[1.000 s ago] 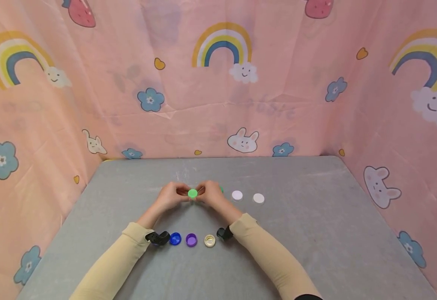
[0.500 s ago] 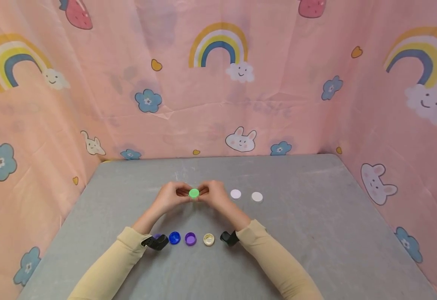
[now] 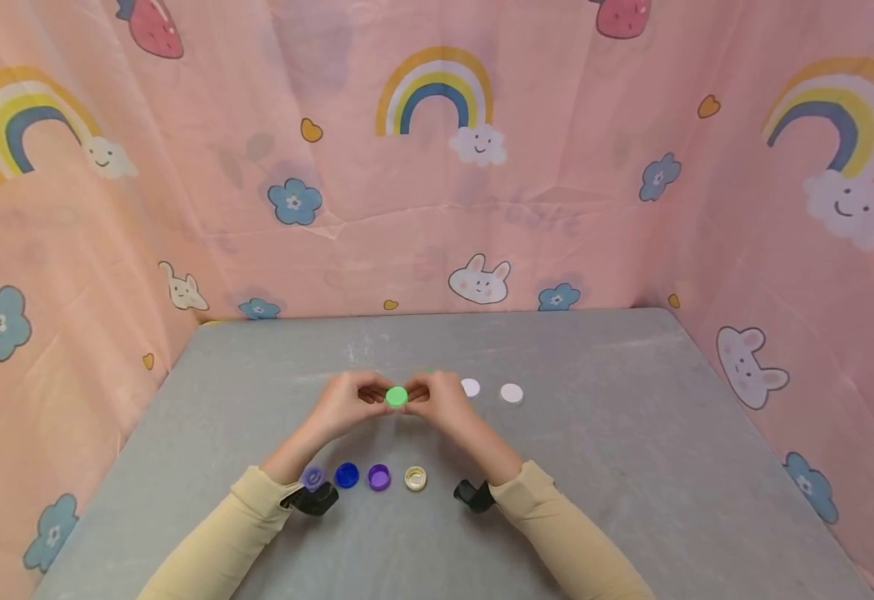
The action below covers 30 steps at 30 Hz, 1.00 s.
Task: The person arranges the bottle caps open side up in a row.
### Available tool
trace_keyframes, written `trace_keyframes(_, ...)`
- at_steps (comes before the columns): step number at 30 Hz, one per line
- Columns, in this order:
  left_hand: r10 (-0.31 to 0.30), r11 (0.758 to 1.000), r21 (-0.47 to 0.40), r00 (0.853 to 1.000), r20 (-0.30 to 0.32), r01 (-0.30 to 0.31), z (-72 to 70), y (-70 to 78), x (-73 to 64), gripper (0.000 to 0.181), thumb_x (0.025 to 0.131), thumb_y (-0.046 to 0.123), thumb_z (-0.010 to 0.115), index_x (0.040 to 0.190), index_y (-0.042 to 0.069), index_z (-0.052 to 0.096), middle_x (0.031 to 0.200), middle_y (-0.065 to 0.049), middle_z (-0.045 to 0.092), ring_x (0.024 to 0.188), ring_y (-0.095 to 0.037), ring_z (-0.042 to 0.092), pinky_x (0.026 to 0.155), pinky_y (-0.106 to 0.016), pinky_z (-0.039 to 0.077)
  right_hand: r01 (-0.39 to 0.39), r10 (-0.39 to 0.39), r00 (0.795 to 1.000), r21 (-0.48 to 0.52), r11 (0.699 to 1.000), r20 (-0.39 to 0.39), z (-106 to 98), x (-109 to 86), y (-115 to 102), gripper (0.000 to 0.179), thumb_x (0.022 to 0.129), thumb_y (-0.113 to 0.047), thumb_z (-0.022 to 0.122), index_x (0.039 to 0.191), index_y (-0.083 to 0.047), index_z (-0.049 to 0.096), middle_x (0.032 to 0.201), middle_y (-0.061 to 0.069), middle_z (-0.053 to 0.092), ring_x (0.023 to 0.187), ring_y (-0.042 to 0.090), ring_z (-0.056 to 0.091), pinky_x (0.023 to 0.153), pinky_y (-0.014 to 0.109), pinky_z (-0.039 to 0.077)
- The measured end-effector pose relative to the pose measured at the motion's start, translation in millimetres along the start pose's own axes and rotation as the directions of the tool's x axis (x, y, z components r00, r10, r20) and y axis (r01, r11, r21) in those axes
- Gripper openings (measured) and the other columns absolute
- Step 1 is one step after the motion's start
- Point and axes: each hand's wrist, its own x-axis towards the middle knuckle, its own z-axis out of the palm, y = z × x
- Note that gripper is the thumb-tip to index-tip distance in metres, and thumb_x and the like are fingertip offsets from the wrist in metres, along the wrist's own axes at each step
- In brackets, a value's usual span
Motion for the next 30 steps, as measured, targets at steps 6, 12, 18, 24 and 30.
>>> trace_keyframes(6, 0.007, 1.000, -0.001, 1.000, 0.027, -0.007, 8.0, 7.2, -3.7, 0.022, 0.076, 0.015, 0.079, 0.095, 0.009, 0.072, 0.086, 0.000, 0.071, 0.075, -0.008, 0.065, 0.070, -0.020, 0.052, 0.016, -0.016, 1.000, -0.016, 1.000, -0.010, -5.7, -13.7, 2.6, 0.024, 0.077, -0.012, 0.078, 0.097, -0.001, 0.071, 0.088, 0.011, 0.073, 0.079, 0.020, 0.070, 0.067, 0.025, 0.056)
trace_keyframes(12, 0.017, 1.000, -0.012, 0.998, 0.064, -0.016, 19.0, 12.0, -7.2, 0.022, 0.077, 0.015, 0.079, 0.097, 0.009, 0.072, 0.087, -0.001, 0.072, 0.076, -0.008, 0.065, 0.070, -0.020, 0.052, 0.018, -0.018, 1.000, -0.026, 1.000, -0.005, -10.4, -27.7, 8.0, 0.023, 0.077, -0.010, 0.078, 0.097, -0.001, 0.071, 0.088, 0.012, 0.073, 0.078, 0.021, 0.070, 0.067, 0.025, 0.056)
trace_keyframes(18, 0.034, 0.999, -0.034, 0.995, 0.088, -0.031, 29.4, 16.9, -10.5, 0.024, 0.076, 0.016, 0.079, 0.097, 0.008, 0.071, 0.086, -0.002, 0.072, 0.075, -0.008, 0.065, 0.069, -0.018, 0.052, 0.021, -0.021, 1.000, -0.043, 0.999, 0.005, -14.4, -40.0, 14.4, 0.022, 0.076, -0.012, 0.078, 0.096, -0.003, 0.071, 0.086, 0.009, 0.073, 0.077, 0.018, 0.070, 0.066, 0.022, 0.055)
trace_keyframes(24, 0.075, 0.996, -0.060, 0.992, 0.097, -0.070, 39.2, 19.0, -12.8, 0.025, 0.076, 0.017, 0.080, 0.097, 0.007, 0.071, 0.086, -0.004, 0.072, 0.075, -0.008, 0.065, 0.069, -0.018, 0.052, 0.046, -0.046, 0.999, -0.062, 0.997, 0.004, -19.1, -50.8, 18.6, 0.020, 0.077, -0.011, 0.078, 0.094, -0.003, 0.071, 0.086, 0.009, 0.072, 0.076, 0.018, 0.070, 0.064, 0.020, 0.054)
trace_keyframes(30, 0.088, 0.993, -0.087, 0.989, 0.119, -0.078, 48.7, 20.2, -15.3, 0.023, 0.076, 0.018, 0.079, 0.096, 0.009, 0.071, 0.085, -0.001, 0.072, 0.075, -0.006, 0.065, 0.069, -0.018, 0.052, 0.063, -0.063, 0.998, -0.079, 0.995, 0.004, -21.4, -59.9, 25.4, 0.019, 0.077, -0.010, 0.077, 0.094, -0.004, 0.072, 0.085, 0.008, 0.073, 0.074, 0.017, 0.070, 0.064, 0.020, 0.054)
